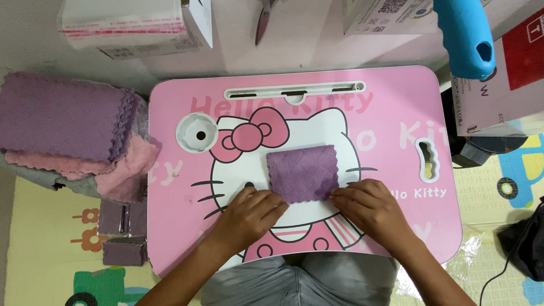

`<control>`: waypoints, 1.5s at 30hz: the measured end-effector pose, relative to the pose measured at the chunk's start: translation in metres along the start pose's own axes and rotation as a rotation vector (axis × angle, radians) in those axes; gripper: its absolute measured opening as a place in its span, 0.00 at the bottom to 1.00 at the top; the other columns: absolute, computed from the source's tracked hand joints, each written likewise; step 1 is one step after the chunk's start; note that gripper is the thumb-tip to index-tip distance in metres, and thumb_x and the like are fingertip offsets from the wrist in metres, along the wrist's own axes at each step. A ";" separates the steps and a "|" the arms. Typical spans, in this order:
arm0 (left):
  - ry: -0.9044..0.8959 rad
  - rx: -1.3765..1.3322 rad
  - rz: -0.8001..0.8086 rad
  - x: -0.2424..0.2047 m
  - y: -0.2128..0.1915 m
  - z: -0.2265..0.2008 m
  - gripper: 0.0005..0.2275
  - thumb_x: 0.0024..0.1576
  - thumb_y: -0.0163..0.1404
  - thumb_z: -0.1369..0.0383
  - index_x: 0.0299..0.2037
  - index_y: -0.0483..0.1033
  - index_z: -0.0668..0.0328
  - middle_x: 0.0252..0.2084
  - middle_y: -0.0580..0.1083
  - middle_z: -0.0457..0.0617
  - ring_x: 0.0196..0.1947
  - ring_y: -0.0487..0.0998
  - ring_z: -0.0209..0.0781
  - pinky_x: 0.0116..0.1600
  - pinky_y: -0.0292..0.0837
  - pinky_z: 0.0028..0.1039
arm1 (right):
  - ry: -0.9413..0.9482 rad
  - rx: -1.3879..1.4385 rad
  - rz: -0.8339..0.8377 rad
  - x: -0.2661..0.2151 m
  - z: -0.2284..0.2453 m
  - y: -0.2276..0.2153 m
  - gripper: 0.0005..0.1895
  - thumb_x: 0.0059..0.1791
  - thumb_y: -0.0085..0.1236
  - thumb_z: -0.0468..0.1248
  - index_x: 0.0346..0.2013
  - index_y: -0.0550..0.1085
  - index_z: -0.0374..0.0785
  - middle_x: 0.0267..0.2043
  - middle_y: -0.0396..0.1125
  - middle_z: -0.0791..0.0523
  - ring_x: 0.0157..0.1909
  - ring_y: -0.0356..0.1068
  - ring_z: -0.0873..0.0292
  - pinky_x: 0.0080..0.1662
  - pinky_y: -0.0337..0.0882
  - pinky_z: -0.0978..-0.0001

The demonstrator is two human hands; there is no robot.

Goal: The person cleans a gray cloth and a purple cloth using a lint roller and places the purple cloth into a plastic bag.

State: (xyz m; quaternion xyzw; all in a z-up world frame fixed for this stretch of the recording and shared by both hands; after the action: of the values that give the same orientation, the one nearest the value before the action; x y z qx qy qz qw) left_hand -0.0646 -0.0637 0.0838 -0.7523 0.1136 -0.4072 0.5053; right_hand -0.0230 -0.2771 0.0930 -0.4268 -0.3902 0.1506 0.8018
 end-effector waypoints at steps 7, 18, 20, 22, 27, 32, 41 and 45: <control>0.032 0.011 0.035 -0.003 0.007 -0.001 0.07 0.60 0.54 0.76 0.47 0.78 0.57 0.42 0.76 0.48 0.47 0.78 0.43 0.49 0.73 0.33 | -0.023 -0.042 0.010 0.005 0.000 -0.001 0.06 0.51 0.60 0.36 0.39 0.82 0.47 0.41 0.77 0.62 0.44 0.74 0.58 0.51 0.70 0.63; 0.016 0.197 0.107 0.005 0.002 0.024 0.17 0.53 0.55 0.76 0.54 0.77 0.63 0.57 0.75 0.48 0.47 0.71 0.39 0.55 0.65 0.34 | -0.038 -0.111 0.177 -0.008 0.017 0.018 0.14 0.44 0.64 0.39 0.44 0.82 0.44 0.52 0.76 0.63 0.50 0.69 0.60 0.56 0.65 0.62; -0.004 0.241 0.102 0.011 0.000 0.032 0.15 0.53 0.54 0.74 0.51 0.77 0.61 0.56 0.75 0.48 0.48 0.71 0.40 0.54 0.64 0.33 | -0.052 -0.091 0.183 -0.007 0.027 0.020 0.16 0.44 0.63 0.39 0.46 0.82 0.43 0.53 0.75 0.62 0.50 0.68 0.59 0.56 0.65 0.60; -0.025 0.286 0.096 0.019 -0.002 0.040 0.13 0.53 0.54 0.73 0.49 0.78 0.60 0.54 0.75 0.48 0.49 0.71 0.40 0.53 0.64 0.32 | -0.067 -0.072 0.189 -0.002 0.040 0.023 0.18 0.44 0.62 0.40 0.47 0.81 0.43 0.53 0.75 0.61 0.51 0.67 0.58 0.57 0.64 0.59; -0.052 0.418 0.018 0.034 -0.003 0.056 0.14 0.56 0.56 0.65 0.49 0.76 0.59 0.54 0.74 0.45 0.52 0.71 0.40 0.52 0.64 0.32 | -0.057 -0.170 0.171 0.010 0.065 0.034 0.22 0.47 0.62 0.46 0.56 0.77 0.48 0.58 0.72 0.64 0.50 0.65 0.60 0.53 0.59 0.57; -0.082 0.393 0.070 0.035 0.014 0.072 0.20 0.57 0.54 0.57 0.55 0.76 0.60 0.59 0.73 0.46 0.57 0.69 0.42 0.54 0.63 0.34 | -0.059 -0.248 0.123 0.019 0.077 0.048 0.22 0.49 0.61 0.46 0.56 0.77 0.46 0.60 0.72 0.65 0.49 0.66 0.61 0.55 0.60 0.57; -0.160 0.218 0.129 0.033 0.020 0.088 0.31 0.53 0.55 0.46 0.60 0.71 0.60 0.68 0.63 0.53 0.66 0.60 0.51 0.63 0.56 0.44 | -0.011 -0.317 0.122 0.025 0.083 0.062 0.23 0.49 0.61 0.48 0.58 0.76 0.46 0.62 0.71 0.66 0.46 0.65 0.63 0.48 0.60 0.66; -0.155 0.187 0.127 0.033 0.018 0.089 0.37 0.49 0.56 0.41 0.62 0.68 0.61 0.68 0.61 0.55 0.66 0.60 0.53 0.66 0.54 0.45 | 0.005 -0.273 0.144 0.027 0.083 0.064 0.25 0.48 0.62 0.47 0.58 0.76 0.44 0.63 0.70 0.64 0.48 0.65 0.61 0.47 0.59 0.64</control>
State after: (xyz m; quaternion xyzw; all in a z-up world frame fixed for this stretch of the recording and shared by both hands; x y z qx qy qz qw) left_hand 0.0255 -0.0323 0.0704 -0.7223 0.0834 -0.3240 0.6053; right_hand -0.0625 -0.1765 0.0821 -0.5590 -0.3734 0.1523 0.7245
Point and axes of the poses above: each hand's wrist, its own x-axis towards the middle knuckle, its own y-axis out of the palm, z = x × y, the point moved 7 cm from there along x, towards the middle knuckle
